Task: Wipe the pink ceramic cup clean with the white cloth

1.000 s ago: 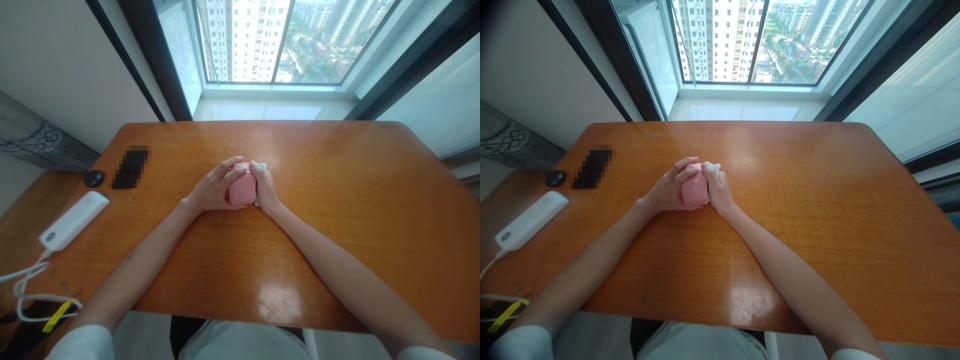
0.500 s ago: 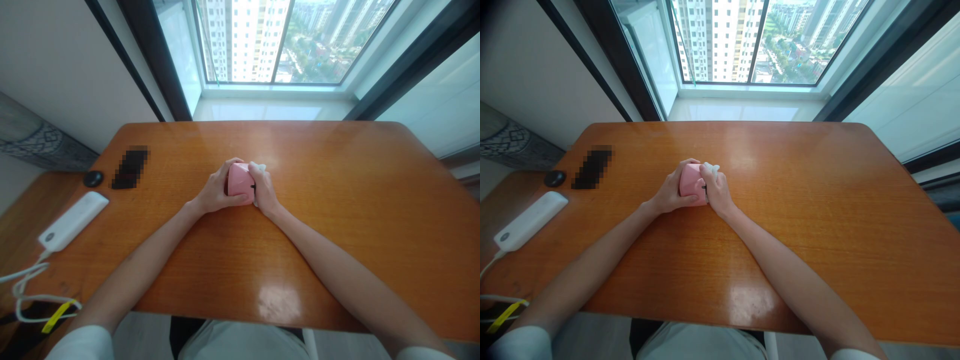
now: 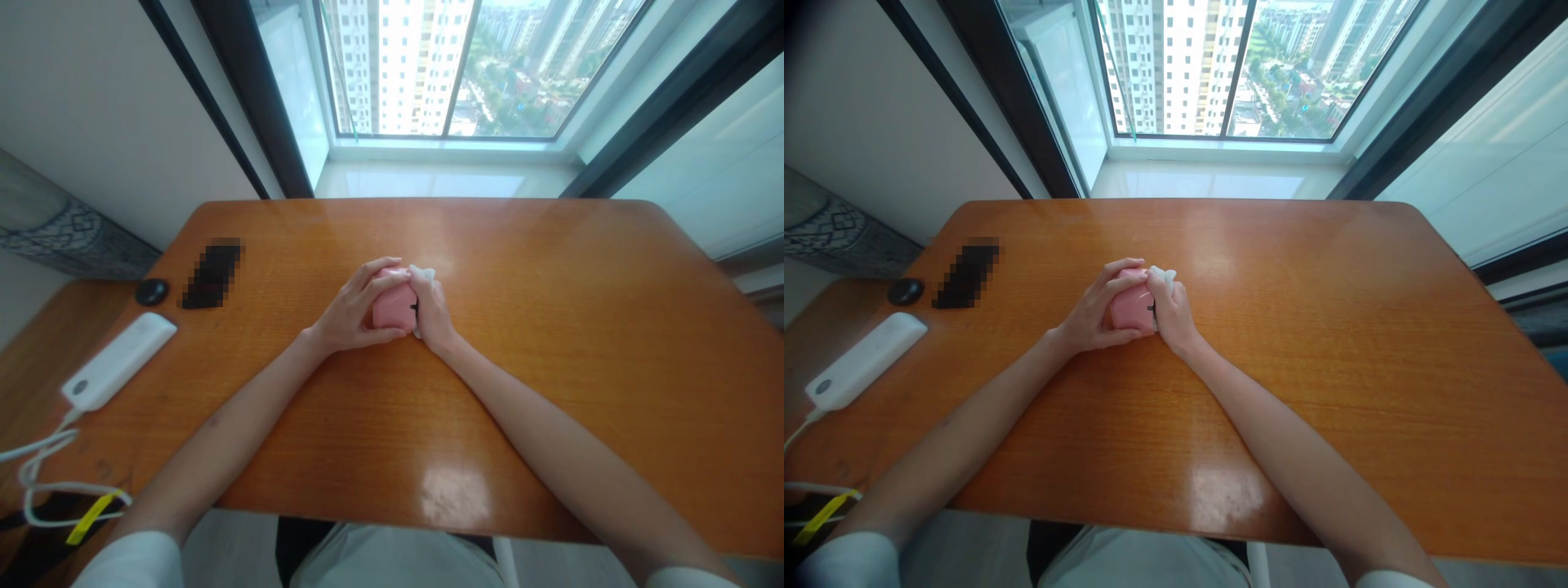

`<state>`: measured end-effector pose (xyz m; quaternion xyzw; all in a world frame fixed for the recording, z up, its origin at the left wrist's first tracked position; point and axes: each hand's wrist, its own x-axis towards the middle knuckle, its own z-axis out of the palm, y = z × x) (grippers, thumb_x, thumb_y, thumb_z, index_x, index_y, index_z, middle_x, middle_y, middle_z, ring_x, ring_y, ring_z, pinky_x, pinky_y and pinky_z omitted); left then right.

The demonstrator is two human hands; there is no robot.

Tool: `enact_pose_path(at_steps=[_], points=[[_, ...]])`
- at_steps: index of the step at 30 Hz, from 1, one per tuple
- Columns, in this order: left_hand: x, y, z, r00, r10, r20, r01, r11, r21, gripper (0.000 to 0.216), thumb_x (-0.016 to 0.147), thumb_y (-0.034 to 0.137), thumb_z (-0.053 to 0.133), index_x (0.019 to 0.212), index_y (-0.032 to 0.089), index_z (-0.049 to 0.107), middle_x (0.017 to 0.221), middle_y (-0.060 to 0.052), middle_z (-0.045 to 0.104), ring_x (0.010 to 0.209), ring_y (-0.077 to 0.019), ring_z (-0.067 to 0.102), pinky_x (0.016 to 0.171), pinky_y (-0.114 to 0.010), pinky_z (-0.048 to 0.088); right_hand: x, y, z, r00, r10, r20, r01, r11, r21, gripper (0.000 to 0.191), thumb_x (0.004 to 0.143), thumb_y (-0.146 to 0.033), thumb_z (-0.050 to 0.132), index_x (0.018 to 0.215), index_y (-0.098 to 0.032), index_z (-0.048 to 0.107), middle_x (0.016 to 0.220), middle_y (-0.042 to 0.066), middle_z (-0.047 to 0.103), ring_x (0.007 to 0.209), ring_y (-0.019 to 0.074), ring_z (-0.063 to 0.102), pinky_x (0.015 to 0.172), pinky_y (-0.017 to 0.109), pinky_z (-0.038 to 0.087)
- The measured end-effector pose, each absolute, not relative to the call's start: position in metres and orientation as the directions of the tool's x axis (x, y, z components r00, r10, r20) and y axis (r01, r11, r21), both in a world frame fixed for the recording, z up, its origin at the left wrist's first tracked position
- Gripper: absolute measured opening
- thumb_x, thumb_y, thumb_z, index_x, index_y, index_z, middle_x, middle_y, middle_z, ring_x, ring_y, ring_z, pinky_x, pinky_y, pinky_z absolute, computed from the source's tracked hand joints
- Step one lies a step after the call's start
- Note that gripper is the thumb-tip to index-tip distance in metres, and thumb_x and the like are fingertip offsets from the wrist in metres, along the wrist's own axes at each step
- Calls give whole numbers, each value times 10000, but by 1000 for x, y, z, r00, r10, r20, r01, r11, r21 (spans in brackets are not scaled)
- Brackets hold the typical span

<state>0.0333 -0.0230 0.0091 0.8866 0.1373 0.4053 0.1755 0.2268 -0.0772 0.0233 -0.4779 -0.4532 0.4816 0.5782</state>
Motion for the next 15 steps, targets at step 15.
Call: enact_pose_path(at_steps=[15], points=[[33,-21,12,631,435,642,178,-887,426,1145,756,710,1017,1674,298,471,1616,-196,615,1486,-419,682,1227,-577,623,228,-74,22,112,994,11,-164,30,-986,659,948,-880,658,768,-250,590,695,-24,508,644,144,437,596,306,377]])
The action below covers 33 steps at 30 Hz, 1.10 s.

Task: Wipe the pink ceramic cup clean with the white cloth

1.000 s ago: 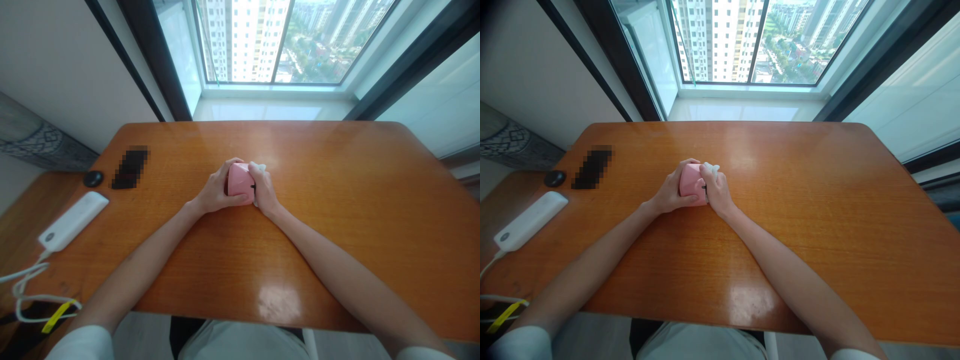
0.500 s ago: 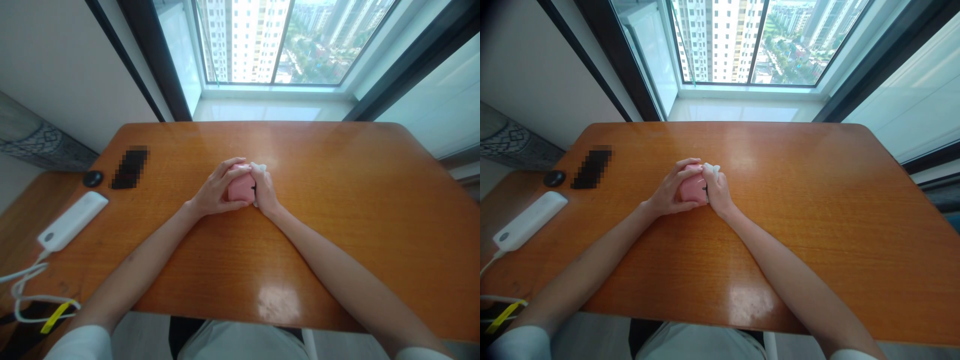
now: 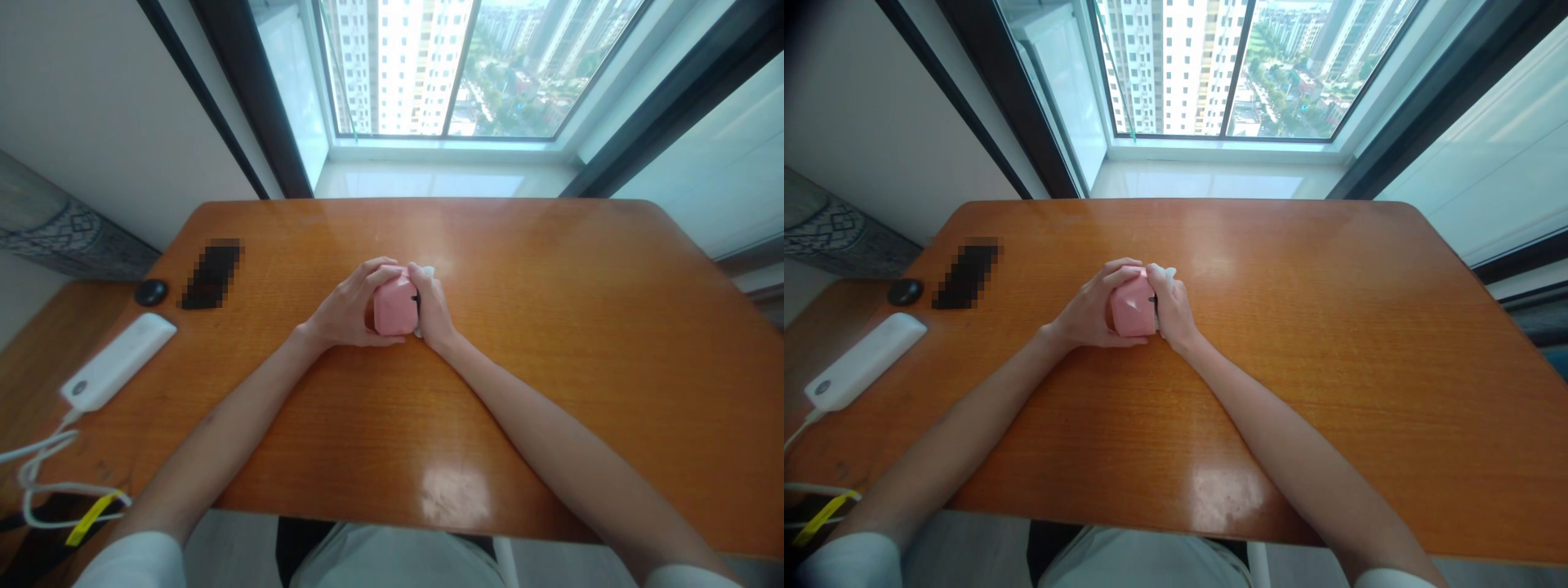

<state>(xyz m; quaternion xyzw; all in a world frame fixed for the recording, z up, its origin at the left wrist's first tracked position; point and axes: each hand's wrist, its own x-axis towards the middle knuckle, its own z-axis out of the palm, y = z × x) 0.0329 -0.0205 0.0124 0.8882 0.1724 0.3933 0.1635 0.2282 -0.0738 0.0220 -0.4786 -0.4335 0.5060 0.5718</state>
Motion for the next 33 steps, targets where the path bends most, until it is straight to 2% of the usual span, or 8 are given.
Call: enact_pose_path(at_steps=[6,9,13,16,18,24,28,33], points=[[34,-20,6,581,647,494,149,-681,717,938,883,827,834,1558,235,561,1369,-133,762,1038,-288,792,899,-421,655,228,-78,20,78,993,83,-109,91,-990,649,988,-864,632,785,-248,612,714,-21,509,659,149,440,601,304,380],[34,-19,3,591,663,460,127,-640,758,967,883,855,817,1566,222,555,1388,-144,751,1047,-295,781,909,-425,647,228,-79,22,78,993,89,-116,98,-988,650,986,-860,637,776,-246,607,715,-24,496,659,144,429,609,305,384],[34,-21,2,582,587,563,95,-737,670,1027,897,837,833,1685,280,480,1602,-194,640,1391,-399,705,1161,-568,614,227,-79,23,77,994,82,-112,90,-990,656,967,-867,649,755,-251,580,709,-24,491,662,148,431,610,307,381],[32,-21,5,569,475,671,88,-847,524,878,984,735,813,1696,329,500,1717,-195,542,1604,-422,563,1303,-649,524,227,-78,22,90,992,86,-118,96,-988,636,974,-842,659,755,-251,572,724,-26,503,668,144,438,628,306,393],[29,-20,7,602,421,678,90,-880,467,835,1005,690,817,1700,343,509,1705,-191,560,1592,-413,588,1302,-651,538,227,-78,21,94,992,85,-129,97,-987,625,983,-830,659,768,-248,589,732,-28,514,675,142,452,632,302,392],[23,-13,13,704,316,636,133,-939,318,1300,767,777,996,1787,302,347,1742,-260,518,1609,-467,586,1288,-666,576,227,-78,21,82,996,37,-152,49,-987,655,967,-861,645,746,-249,566,680,-36,498,634,138,422,610,304,375],[24,-16,14,698,324,639,179,-942,282,1233,787,737,991,1756,298,368,1691,-240,563,1562,-449,636,1260,-631,614,228,-76,17,74,996,40,-158,51,-986,667,971,-881,623,761,-250,573,689,-32,501,635,143,431,598,304,364],[32,-24,16,624,420,659,208,-902,377,1141,770,708,990,1693,303,456,1572,-182,645,1430,-414,718,1187,-579,658,229,-75,15,73,996,44,-147,54,-988,658,997,-873,610,771,-255,584,703,-24,506,638,149,449,602,309,382]])
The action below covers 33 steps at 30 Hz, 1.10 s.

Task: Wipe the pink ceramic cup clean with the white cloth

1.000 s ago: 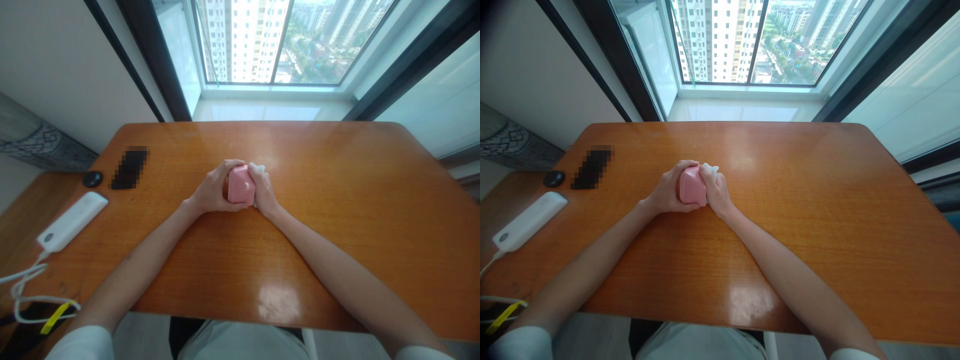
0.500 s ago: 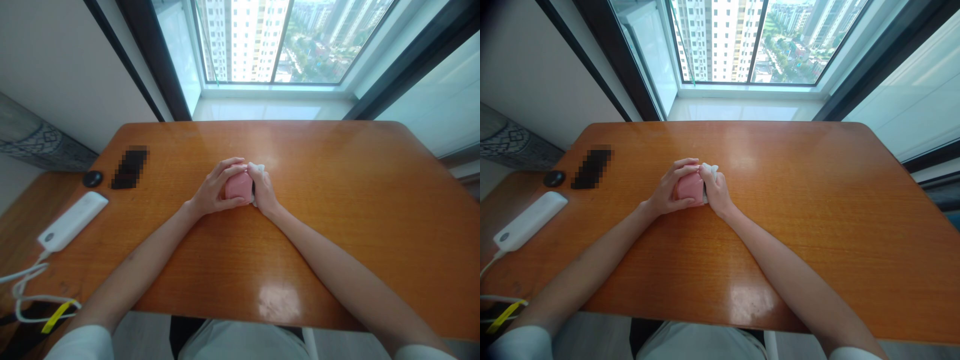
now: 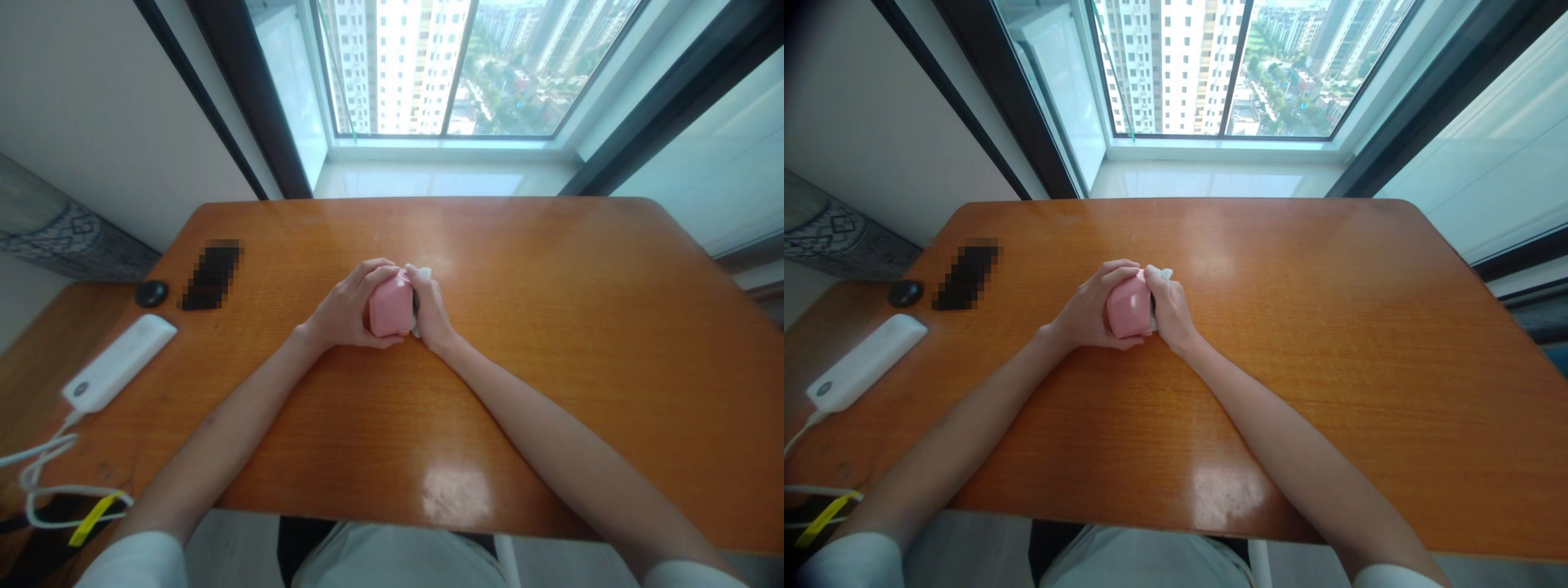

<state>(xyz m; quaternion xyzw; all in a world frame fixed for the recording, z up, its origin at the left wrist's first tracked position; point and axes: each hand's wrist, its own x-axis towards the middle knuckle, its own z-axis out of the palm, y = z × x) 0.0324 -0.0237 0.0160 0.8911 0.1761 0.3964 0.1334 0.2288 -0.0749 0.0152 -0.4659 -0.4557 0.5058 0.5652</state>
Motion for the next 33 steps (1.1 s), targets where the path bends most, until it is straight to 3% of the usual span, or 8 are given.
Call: enact_pose_path(at_steps=[4,7,10,15,18,21,25,33], points=[[38,-27,18,570,534,625,184,-824,536,1004,779,700,983,1581,258,571,1451,-151,730,1269,-360,775,1089,-498,672,228,-78,19,81,992,97,-135,108,-985,612,986,-838,659,822,-249,639,754,-13,554,681,156,487,630,313,426],[41,-27,15,544,688,480,148,-642,752,872,898,820,833,1491,215,625,1346,-132,787,1067,-288,802,923,-399,667,228,-81,21,75,991,115,-107,123,-987,599,977,-822,673,820,-246,633,755,-17,551,696,153,499,635,308,428],[42,-28,9,539,741,399,112,-533,839,872,951,889,726,1465,192,630,1321,-136,796,1044,-274,791,908,-375,644,227,-83,23,76,991,107,-73,113,-991,611,973,-822,669,765,-255,572,683,-32,496,642,144,463,586,304,385],[42,-28,2,520,696,495,86,-619,781,906,994,867,707,1629,242,544,1513,-170,707,1239,-320,760,1085,-462,638,227,-83,24,57,994,98,-100,103,-990,581,994,-773,674,754,-257,556,656,-35,500,609,137,465,557,298,366],[35,-22,2,532,566,630,76,-773,630,950,977,846,756,1706,297,491,1671,-190,591,1524,-399,626,1295,-599,538,228,-81,23,58,995,86,-115,93,-989,572,984,-766,685,764,-252,566,674,-41,497,619,128,450,571,290,373],[25,-14,3,662,397,636,86,-883,462,1226,799,855,931,1777,347,394,1779,-216,474,1658,-471,507,1339,-679,500,229,-79,21,53,994,94,-140,100,-985,552,968,-759,707,798,-242,614,720,-42,515,658,126,454,605,285,388],[20,-10,3,722,352,595,136,-916,377,1343,734,745,1037,1797,367,310,1834,-227,387,1688,-470,486,1339,-670,529,230,-78,19,33,995,92,-159,96,-983,552,961,-770,715,830,-239,642,737,-40,528,677,131,455,619,287,390],[33,-26,10,633,454,627,173,-873,457,1176,723,643,1052,1681,319,449,1629,-181,590,1493,-414,669,1217,-564,629,231,-78,19,56,991,121,-103,126,-987,588,995,-809,652,834,-244,631,761,-21,529,697,156,465,632,309,398]])
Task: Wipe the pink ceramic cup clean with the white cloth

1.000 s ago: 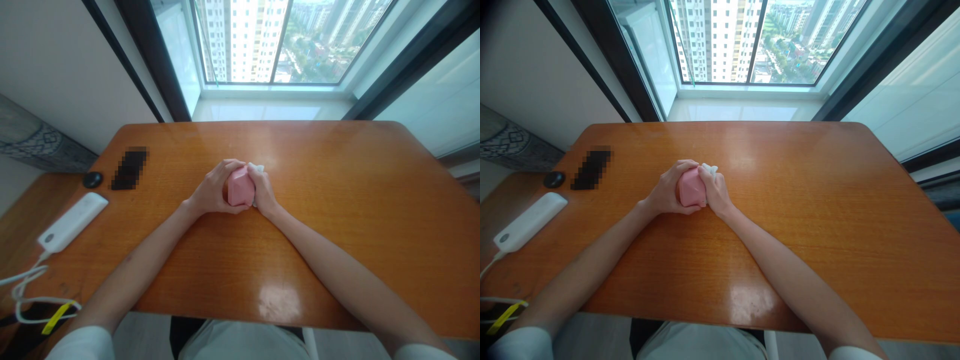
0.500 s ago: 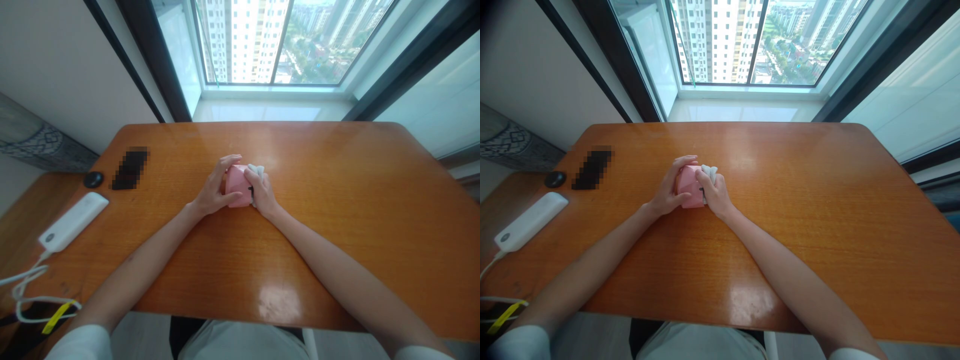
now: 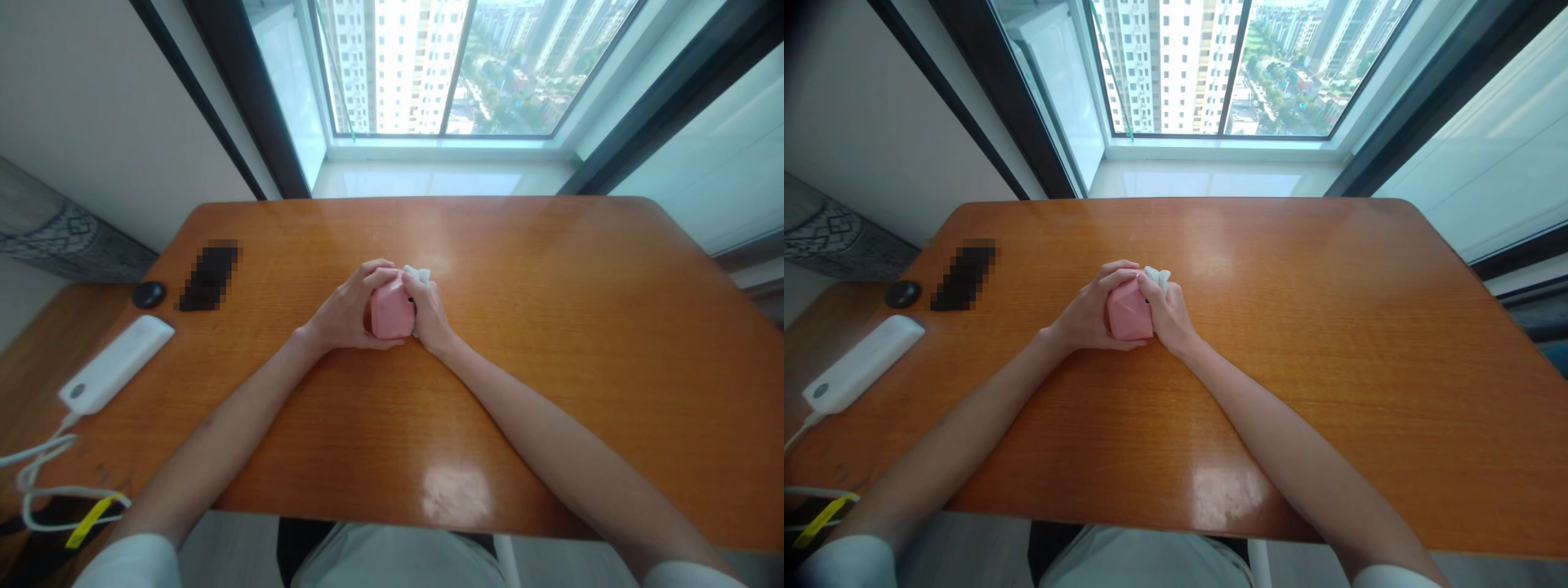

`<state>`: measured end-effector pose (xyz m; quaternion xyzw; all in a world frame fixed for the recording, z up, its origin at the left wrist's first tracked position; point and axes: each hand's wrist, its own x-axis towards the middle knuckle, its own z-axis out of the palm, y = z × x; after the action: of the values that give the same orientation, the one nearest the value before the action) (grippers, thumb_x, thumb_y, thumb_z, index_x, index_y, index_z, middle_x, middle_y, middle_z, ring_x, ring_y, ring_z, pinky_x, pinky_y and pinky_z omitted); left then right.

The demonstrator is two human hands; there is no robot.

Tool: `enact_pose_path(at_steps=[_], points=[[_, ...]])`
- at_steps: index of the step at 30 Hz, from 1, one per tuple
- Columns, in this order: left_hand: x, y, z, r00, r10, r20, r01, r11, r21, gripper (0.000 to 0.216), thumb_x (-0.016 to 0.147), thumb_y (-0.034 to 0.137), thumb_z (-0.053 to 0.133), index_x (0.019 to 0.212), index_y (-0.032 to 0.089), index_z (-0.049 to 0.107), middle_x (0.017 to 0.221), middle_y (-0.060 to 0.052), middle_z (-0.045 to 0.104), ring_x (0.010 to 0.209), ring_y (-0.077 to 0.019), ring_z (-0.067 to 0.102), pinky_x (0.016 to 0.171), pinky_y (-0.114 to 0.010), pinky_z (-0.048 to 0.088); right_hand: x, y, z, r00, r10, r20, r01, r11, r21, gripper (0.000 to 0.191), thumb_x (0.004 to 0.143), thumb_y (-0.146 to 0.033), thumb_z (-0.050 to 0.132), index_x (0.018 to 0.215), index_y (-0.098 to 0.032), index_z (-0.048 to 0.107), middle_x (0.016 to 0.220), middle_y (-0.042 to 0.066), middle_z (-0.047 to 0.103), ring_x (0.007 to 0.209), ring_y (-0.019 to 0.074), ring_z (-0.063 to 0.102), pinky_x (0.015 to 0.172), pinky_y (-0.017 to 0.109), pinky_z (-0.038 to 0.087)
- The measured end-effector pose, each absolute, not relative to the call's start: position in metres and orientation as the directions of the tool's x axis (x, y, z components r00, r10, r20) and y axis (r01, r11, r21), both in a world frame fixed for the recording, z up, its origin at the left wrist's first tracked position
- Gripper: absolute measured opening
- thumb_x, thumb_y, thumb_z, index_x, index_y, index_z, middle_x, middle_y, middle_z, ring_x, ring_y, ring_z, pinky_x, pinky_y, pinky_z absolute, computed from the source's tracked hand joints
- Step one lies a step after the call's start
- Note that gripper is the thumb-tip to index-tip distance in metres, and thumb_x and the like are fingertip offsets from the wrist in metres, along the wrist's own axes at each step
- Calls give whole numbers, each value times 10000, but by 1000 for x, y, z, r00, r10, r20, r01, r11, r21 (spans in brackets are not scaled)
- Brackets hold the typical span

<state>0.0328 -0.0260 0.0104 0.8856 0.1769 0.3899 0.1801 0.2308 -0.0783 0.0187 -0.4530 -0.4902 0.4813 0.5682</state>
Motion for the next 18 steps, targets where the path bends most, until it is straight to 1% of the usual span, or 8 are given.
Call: enact_pose_path(at_steps=[3,6,8,10,12,14,16,18], points=[[39,-32,10,577,562,592,173,-793,584,1129,711,643,1045,1628,287,491,1540,-163,667,1352,-382,742,1152,-528,642,232,-79,19,42,987,154,-97,158,-983,560,986,-797,671,884,-246,666,827,-3,587,759,178,523,680,324,459],[44,-36,8,537,726,430,211,-609,764,956,824,684,947,1573,264,526,1424,-130,741,1146,-313,792,1000,-455,661,233,-80,19,31,987,159,-89,161,-983,553,970,-790,698,889,-243,677,826,-5,590,758,175,525,678,325,455],[46,-38,6,533,761,369,194,-535,822,911,858,722,904,1555,261,540,1406,-124,753,1138,-314,788,981,-451,652,233,-80,20,30,989,147,-82,149,-985,556,958,-787,712,863,-242,663,794,-13,569,731,166,502,652,321,429],[46,-38,4,543,757,364,161,-519,839,937,850,746,907,1564,263,539,1433,-132,741,1188,-335,776,1015,-472,645,233,-81,21,30,991,127,-82,129,-988,559,944,-785,720,837,-242,644,770,-18,552,712,161,484,632,319,410],[46,-36,2,553,738,388,133,-537,833,980,866,756,904,1620,271,506,1495,-151,707,1258,-353,759,1069,-501,641,232,-82,23,31,994,109,-89,112,-990,543,941,-768,725,838,-242,640,759,-22,545,706,158,480,630,319,403],[42,-33,0,558,695,453,116,-607,786,1049,895,755,894,1712,295,424,1628,-181,616,1402,-381,705,1170,-550,616,232,-82,23,35,994,102,-96,104,-990,518,951,-742,725,846,-241,640,753,-27,539,701,154,473,632,318,396],[37,-28,1,585,597,549,106,-727,678,1163,876,761,921,1784,333,333,1764,-200,483,1577,-422,589,1288,-619,548,231,-81,23,41,993,107,-108,111,-988,502,961,-721,723,839,-244,626,750,-34,530,697,148,461,632,315,385],[31,-22,2,643,470,604,106,-836,538,1288,798,785,977,1812,364,304,1842,-207,386,1685,-462,472,1357,-679,476,231,-81,23,42,993,111,-133,115,-984,491,971,-710,717,841,-246,624,758,-36,534,698,145,458,634,313,381]])
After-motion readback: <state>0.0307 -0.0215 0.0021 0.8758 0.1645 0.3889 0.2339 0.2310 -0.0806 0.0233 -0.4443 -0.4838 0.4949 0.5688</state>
